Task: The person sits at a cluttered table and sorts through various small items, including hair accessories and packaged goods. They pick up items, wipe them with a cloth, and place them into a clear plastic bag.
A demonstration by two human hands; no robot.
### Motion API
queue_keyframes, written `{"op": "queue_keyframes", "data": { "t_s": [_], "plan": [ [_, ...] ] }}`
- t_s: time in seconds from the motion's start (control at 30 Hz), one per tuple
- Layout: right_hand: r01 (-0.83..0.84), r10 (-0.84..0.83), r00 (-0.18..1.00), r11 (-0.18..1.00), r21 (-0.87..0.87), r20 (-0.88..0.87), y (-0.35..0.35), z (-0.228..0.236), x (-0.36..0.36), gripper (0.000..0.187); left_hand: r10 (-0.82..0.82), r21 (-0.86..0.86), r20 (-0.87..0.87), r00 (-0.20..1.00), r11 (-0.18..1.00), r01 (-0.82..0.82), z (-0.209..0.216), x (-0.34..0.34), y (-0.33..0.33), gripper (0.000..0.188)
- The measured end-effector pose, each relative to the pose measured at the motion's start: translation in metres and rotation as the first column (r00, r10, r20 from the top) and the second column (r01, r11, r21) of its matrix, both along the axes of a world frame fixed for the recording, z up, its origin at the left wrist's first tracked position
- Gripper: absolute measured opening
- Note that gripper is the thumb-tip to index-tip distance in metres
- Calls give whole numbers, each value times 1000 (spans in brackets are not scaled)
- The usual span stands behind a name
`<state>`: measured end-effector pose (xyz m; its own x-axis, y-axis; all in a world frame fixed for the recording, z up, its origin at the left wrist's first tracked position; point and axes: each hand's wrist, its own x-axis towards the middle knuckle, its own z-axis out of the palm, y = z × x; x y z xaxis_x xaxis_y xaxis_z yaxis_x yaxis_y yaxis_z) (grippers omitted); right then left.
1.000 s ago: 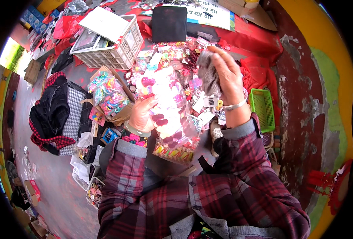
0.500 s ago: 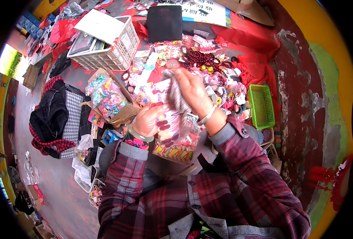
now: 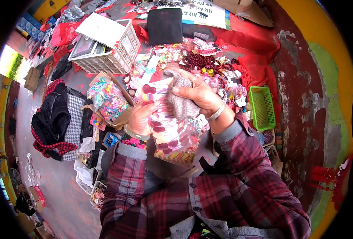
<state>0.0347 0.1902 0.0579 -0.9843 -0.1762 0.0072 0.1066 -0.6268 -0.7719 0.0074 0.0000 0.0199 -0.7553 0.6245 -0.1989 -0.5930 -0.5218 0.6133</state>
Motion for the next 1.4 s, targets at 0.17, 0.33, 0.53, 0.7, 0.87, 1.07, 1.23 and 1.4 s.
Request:
{"op": "queue_keyframes", "data": {
  "t_s": [0.17,0.33,0.53,0.7,0.87,1.07,1.23,1.4],
  "plan": [
    [227,-208,973,936,269,-100,-3,-23,-6,23,-43,-40,2,999,998,43,-20,-9,4,26],
    [483,-437,875,766,425,-207,-12,-26,-8,13,-112,-11,-54,992,994,111,-4,-3,10,34],
    [552,-511,824,631,545,-243,-2,-34,-12,16,-101,-7,-194,976,995,102,-4,4,16,41],
    [524,-529,844,778,347,-88,19,-37,-22,27,-103,-214,-293,951,976,40,-16,-1,10,42],
    [430,-201,883,706,563,-424,34,-11,-13,35,-319,-503,-638,701,862,-65,-15,-2,10,40],
    [374,209,849,411,832,-485,2,-25,-6,39,-466,-516,-541,700,841,162,-18,-8,8,41],
    [571,62,791,280,772,-608,-9,-16,-2,24,-443,-504,-496,747,847,167,-21,-16,5,33],
    [583,-59,809,211,784,-585,-15,-23,1,21,-461,-498,-494,737,845,195,-14,-10,7,29]
  ]
}}
